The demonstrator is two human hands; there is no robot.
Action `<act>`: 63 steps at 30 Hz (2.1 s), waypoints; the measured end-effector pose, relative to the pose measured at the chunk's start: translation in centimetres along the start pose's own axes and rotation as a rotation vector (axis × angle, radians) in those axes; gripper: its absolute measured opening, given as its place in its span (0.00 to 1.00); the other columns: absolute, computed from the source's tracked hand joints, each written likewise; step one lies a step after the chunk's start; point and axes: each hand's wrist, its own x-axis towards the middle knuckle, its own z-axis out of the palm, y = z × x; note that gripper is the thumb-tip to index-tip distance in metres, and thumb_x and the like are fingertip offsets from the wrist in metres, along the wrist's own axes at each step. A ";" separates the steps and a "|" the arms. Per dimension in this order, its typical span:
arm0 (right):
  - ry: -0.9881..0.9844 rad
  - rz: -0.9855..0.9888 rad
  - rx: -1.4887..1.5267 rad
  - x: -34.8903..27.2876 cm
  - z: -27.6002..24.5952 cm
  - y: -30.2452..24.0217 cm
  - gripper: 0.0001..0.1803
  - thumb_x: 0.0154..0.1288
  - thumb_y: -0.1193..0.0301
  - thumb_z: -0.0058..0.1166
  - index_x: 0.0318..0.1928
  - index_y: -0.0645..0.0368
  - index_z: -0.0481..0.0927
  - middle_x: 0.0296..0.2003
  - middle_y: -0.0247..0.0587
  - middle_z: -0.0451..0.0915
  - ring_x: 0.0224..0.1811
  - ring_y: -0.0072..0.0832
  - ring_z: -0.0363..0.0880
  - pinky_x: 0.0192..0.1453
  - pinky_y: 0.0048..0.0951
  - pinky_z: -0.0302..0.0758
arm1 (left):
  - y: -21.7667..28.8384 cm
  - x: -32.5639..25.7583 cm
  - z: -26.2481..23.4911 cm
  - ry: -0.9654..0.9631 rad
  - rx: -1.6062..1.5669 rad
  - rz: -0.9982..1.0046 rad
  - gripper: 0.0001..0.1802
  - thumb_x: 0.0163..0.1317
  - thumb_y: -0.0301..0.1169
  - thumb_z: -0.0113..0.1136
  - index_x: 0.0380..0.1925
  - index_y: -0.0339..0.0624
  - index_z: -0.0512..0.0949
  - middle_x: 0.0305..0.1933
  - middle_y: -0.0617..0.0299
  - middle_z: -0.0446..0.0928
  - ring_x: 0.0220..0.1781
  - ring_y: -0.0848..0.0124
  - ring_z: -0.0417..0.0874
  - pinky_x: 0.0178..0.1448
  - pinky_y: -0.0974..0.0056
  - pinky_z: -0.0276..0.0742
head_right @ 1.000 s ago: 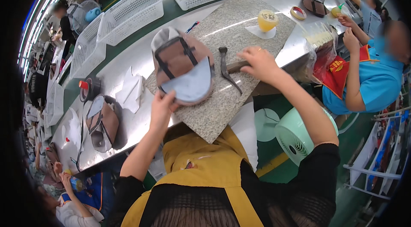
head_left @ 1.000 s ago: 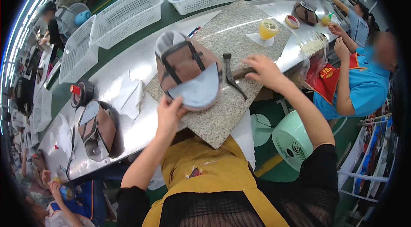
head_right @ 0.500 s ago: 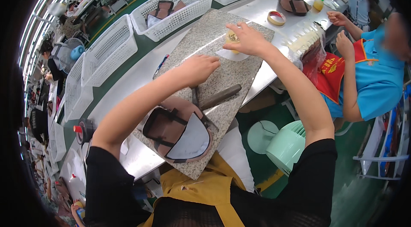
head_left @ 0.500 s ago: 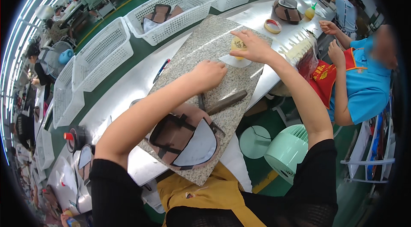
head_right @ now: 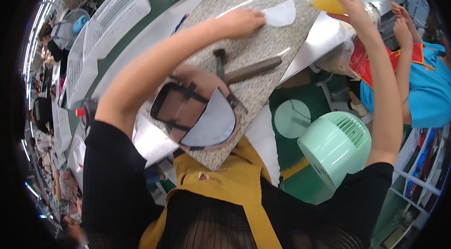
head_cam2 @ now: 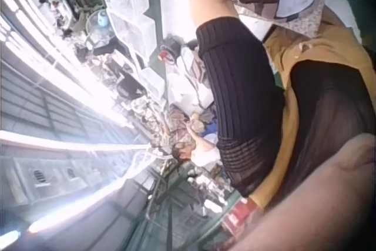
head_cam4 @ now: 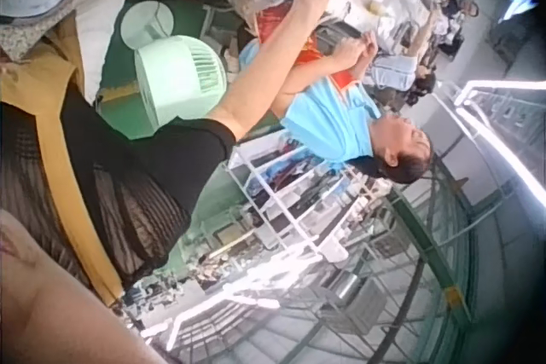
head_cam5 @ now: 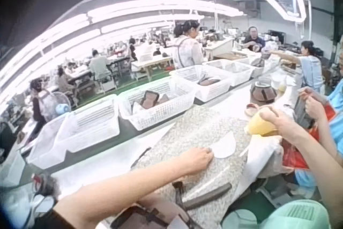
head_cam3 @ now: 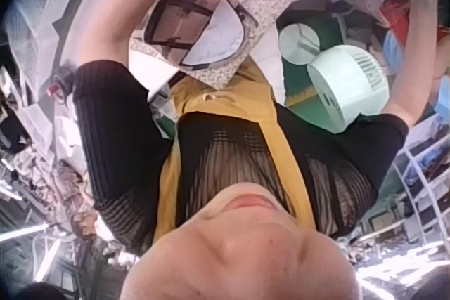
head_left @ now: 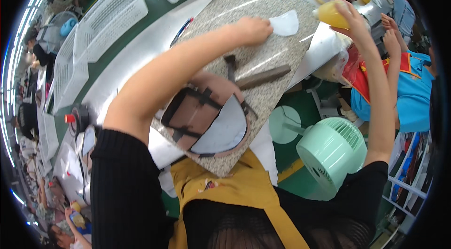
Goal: The person assembles sandals by applying glue to the sole and upper, then using a hammer to secure the components together. They repeat this process for multiple sandals, placing finished units into a white basket.
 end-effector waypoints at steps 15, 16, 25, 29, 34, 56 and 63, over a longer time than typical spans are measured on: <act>-0.514 0.266 0.504 -15.1 14.9 -3.5 0.34 0.68 0.49 0.47 0.66 0.58 0.63 0.56 0.42 0.72 0.59 0.31 0.73 0.58 0.40 0.77 | 3.8 -27.0 -7.2 -0.189 -0.380 -0.426 0.26 0.60 0.46 0.59 0.57 0.50 0.72 0.49 0.49 0.79 0.51 0.50 0.79 0.55 0.55 0.74; -0.535 0.287 0.551 -15.4 16.2 -3.3 0.34 0.68 0.49 0.47 0.66 0.57 0.63 0.56 0.42 0.72 0.59 0.32 0.73 0.58 0.41 0.76 | 4.1 -27.6 -7.5 -0.207 -0.400 -0.510 0.26 0.61 0.47 0.58 0.57 0.50 0.71 0.47 0.48 0.79 0.50 0.50 0.79 0.54 0.54 0.74; -0.419 0.344 0.612 -14.5 20.4 -1.2 0.29 0.72 0.53 0.45 0.64 0.57 0.64 0.58 0.44 0.70 0.61 0.35 0.71 0.60 0.51 0.74 | 7.6 -29.8 -4.9 -0.161 -0.400 -0.713 0.29 0.64 0.55 0.50 0.61 0.57 0.68 0.56 0.45 0.72 0.52 0.47 0.78 0.51 0.51 0.77; -0.315 0.301 0.577 -13.8 20.0 -1.8 0.30 0.71 0.53 0.46 0.65 0.56 0.62 0.58 0.43 0.70 0.60 0.34 0.71 0.61 0.49 0.74 | 8.3 -30.0 -2.8 0.320 -0.037 -0.372 0.22 0.66 0.46 0.53 0.59 0.59 0.71 0.61 0.60 0.71 0.63 0.58 0.70 0.56 0.55 0.77; -0.385 -0.030 0.192 -15.5 21.2 -4.5 0.32 0.65 0.59 0.56 0.65 0.57 0.63 0.57 0.44 0.70 0.59 0.33 0.71 0.61 0.39 0.72 | 6.9 -28.9 0.0 0.231 -0.232 -0.174 0.16 0.68 0.39 0.49 0.49 0.44 0.78 0.57 0.60 0.75 0.60 0.63 0.73 0.62 0.62 0.70; -0.672 -0.363 -0.750 -17.0 24.8 -7.9 0.31 0.57 0.63 0.62 0.61 0.50 0.69 0.47 0.45 0.72 0.48 0.42 0.75 0.54 0.35 0.71 | 7.8 -28.5 1.3 0.262 -0.245 -0.244 0.16 0.63 0.41 0.55 0.45 0.45 0.80 0.52 0.59 0.77 0.56 0.62 0.76 0.58 0.61 0.73; -0.467 -0.512 -0.654 -16.2 25.1 -7.4 0.31 0.58 0.60 0.61 0.62 0.46 0.69 0.46 0.46 0.72 0.47 0.45 0.77 0.52 0.39 0.74 | 8.2 -27.9 -0.4 0.152 -0.219 -0.222 0.21 0.64 0.50 0.51 0.48 0.50 0.80 0.54 0.54 0.76 0.57 0.59 0.75 0.59 0.58 0.72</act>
